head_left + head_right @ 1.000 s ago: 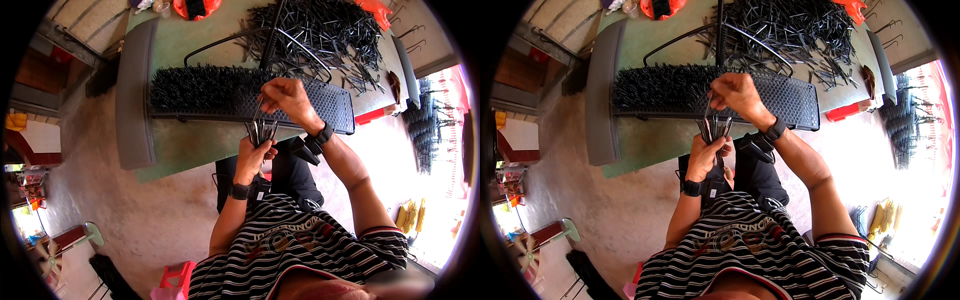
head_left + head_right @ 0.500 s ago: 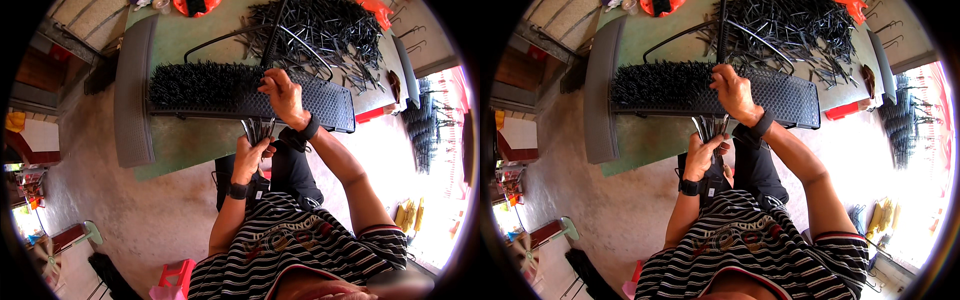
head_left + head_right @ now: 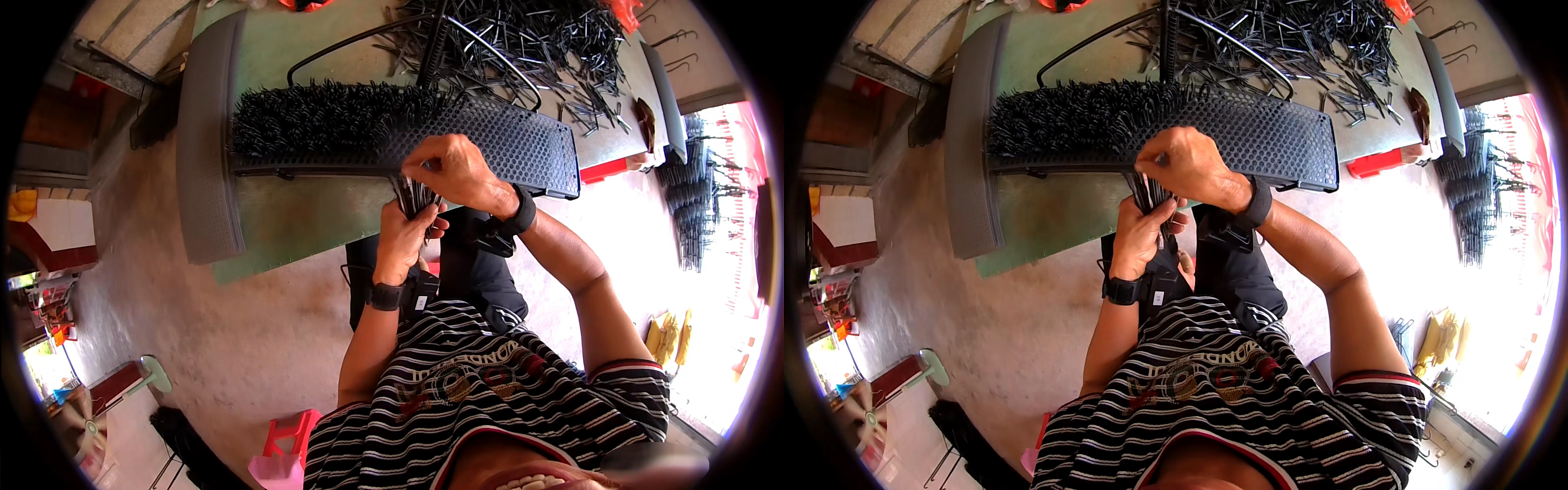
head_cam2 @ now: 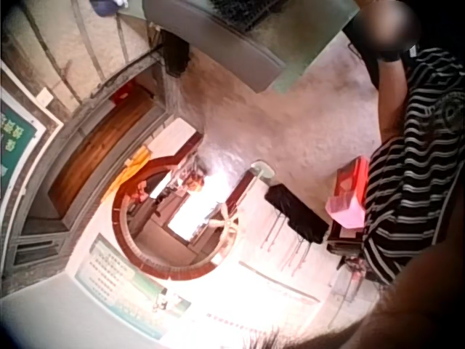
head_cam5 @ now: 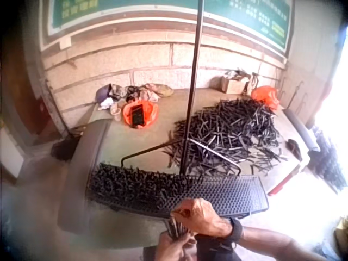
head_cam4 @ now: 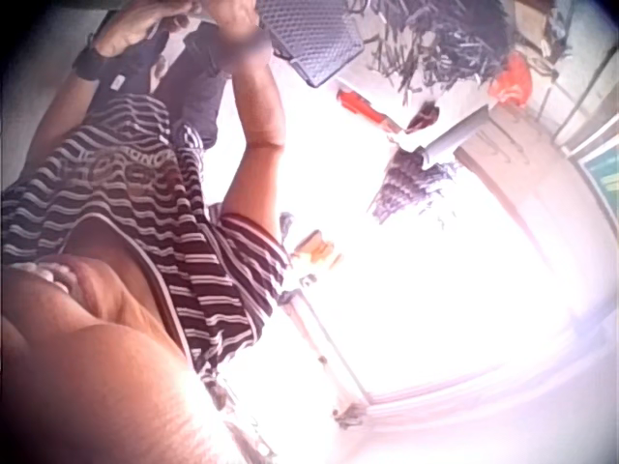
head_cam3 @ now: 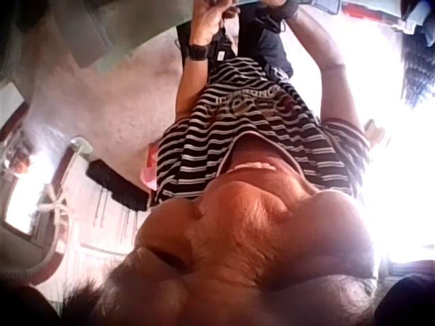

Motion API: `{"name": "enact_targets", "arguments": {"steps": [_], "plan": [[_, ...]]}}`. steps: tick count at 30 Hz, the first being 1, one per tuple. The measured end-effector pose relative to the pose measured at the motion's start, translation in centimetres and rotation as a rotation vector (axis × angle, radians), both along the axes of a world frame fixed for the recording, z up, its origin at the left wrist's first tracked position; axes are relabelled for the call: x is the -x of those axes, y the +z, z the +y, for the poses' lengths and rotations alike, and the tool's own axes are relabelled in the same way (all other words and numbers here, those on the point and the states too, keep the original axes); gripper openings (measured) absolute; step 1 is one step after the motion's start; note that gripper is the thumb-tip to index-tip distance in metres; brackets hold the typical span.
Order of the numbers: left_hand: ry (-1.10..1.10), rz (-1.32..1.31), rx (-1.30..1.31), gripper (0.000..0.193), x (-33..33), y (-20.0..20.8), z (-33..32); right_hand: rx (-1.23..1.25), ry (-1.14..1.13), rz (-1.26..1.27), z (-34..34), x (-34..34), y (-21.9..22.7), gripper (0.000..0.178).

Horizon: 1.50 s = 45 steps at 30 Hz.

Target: The person inserts black plastic bristles into a perforated broom head base. They pick up bundles of bristles from a pile on the table and push them into the holes of the base, working methodically to fill the surface.

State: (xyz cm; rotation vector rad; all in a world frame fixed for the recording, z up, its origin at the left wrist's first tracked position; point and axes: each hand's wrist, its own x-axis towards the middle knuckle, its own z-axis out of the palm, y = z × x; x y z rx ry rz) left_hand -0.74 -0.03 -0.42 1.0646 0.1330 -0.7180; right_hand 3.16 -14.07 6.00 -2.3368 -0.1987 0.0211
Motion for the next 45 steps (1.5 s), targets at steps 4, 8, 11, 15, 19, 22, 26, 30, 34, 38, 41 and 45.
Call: {"name": "enact_targets", "arguments": {"steps": [4, 8, 11, 15, 19, 22, 26, 30, 34, 38, 41, 45], "plan": [[-0.023, -0.018, -0.014, 0.012, 0.0, -0.1, -0.5, -0.045, -0.04, 0.044, -0.4, -0.2, 0.3, 0.016], [-0.028, -0.031, -0.034, 0.013, -0.2, 0.2, -0.6, -0.097, -0.042, -0.028, -0.6, 0.1, -0.8, 0.015], [-0.019, -0.013, -0.047, 0.014, -0.2, 0.0, -0.3, -0.533, -0.238, 0.037, -0.5, -0.3, 0.2, 0.01], [-0.016, 0.01, -0.033, 0.014, -0.1, -0.3, 0.0, -0.489, -0.295, -0.372, -0.2, -1.4, 0.5, 0.011], [-0.009, 0.021, -0.04, 0.014, -0.1, -0.1, 0.1, -0.25, -0.205, -0.548, -0.1, -2.0, -0.2, 0.012], [0.003, 0.015, -0.034, 0.014, -0.3, 0.4, 0.3, -0.163, -0.154, -0.56, 0.0, -2.4, -0.7, 0.014], [0.008, 0.015, -0.037, 0.013, -0.4, 0.6, 0.3, -0.03, -0.071, -0.621, -0.1, -2.9, -1.1, 0.01], [0.005, 0.01, -0.046, 0.013, -0.5, 0.5, 0.3, -0.026, -0.045, -0.587, 0.2, -3.4, -0.6, 0.011], [0.009, 0.008, -0.055, 0.013, -0.4, 0.9, 0.4, 0.104, 0.03, -0.574, -0.2, -3.5, -1.7, 0.012], [0.009, -0.004, -0.081, 0.013, -0.3, 0.7, 0.6, 0.294, 0.081, -0.513, -0.2, -3.3, -2.0, 0.01], [0.006, -0.006, -0.083, 0.014, -0.1, 0.4, 0.5, 0.232, 0.014, -0.43, 0.5, -2.1, 0.0, 0.014], [-0.005, -0.1, -0.066, 0.014, 0.2, 0.0, 0.0, 0.108, 0.175, -0.168, 1.0, -0.1, -0.4, 0.024]]}}
